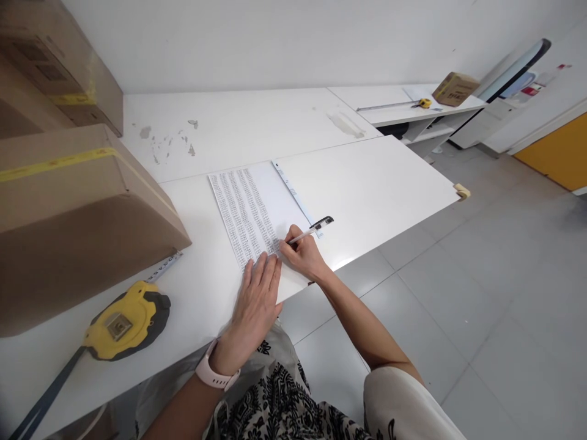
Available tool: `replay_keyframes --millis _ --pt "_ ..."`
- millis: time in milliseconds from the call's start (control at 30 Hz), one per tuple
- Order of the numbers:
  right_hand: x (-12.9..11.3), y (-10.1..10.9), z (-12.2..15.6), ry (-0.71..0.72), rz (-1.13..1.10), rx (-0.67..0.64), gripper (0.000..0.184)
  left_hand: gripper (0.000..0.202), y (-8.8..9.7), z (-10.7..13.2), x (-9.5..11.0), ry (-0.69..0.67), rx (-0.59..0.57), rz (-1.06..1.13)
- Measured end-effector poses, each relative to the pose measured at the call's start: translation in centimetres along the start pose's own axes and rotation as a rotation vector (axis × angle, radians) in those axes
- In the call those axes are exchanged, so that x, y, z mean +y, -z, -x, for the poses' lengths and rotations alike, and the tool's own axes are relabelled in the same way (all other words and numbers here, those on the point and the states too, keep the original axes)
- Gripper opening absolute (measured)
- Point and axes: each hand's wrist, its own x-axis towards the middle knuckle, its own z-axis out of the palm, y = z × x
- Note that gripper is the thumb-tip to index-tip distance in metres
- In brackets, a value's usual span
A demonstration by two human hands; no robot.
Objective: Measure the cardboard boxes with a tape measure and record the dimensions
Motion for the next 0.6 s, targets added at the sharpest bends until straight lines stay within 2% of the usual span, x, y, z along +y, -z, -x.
replay_keyframes --millis 400,600 --pt "-0.01 0.12 -0.07 -0.005 -0.003 0.005 0.023 0.085 -0.19 0.02 0.01 0.004 0.012 0.01" --pt "0.04 0.14 -0.09 -0.003 0.01 0.027 0.022 0.083 -0.08 -0.08 -0.03 0.011 -0.019 0.017"
